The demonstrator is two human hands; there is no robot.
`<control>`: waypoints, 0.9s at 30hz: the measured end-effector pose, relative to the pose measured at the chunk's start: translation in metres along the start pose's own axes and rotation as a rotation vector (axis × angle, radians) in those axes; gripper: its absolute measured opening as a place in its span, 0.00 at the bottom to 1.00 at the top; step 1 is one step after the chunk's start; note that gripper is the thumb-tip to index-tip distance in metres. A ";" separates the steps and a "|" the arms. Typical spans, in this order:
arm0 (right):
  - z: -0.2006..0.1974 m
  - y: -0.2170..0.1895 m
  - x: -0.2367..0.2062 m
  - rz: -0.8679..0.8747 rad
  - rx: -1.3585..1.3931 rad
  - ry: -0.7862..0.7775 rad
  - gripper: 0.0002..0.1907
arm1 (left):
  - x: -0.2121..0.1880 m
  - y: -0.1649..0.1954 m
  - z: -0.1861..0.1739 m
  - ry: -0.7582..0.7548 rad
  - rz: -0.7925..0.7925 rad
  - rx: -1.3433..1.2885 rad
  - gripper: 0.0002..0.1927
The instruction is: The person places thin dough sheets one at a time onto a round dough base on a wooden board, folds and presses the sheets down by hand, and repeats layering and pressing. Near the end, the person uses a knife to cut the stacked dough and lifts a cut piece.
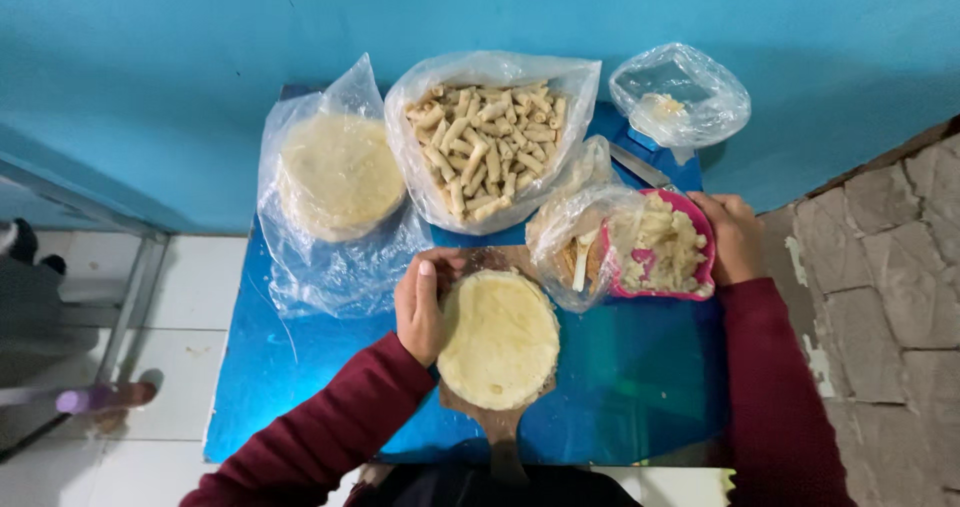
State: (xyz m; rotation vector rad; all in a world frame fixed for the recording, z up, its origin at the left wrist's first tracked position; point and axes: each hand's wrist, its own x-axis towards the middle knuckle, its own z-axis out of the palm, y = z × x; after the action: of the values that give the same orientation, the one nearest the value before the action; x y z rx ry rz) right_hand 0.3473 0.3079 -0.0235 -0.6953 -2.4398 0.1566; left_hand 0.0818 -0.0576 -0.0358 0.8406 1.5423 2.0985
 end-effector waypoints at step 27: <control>-0.065 -0.024 -0.019 0.087 -0.042 -0.042 0.23 | 0.085 0.034 0.013 -0.631 -0.108 1.009 0.37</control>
State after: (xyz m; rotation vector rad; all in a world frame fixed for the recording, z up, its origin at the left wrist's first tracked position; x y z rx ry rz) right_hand 0.3869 0.2752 0.0263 -0.8249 -2.4603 0.1565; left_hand 0.0291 -0.0046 0.0189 1.4874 2.1198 0.7142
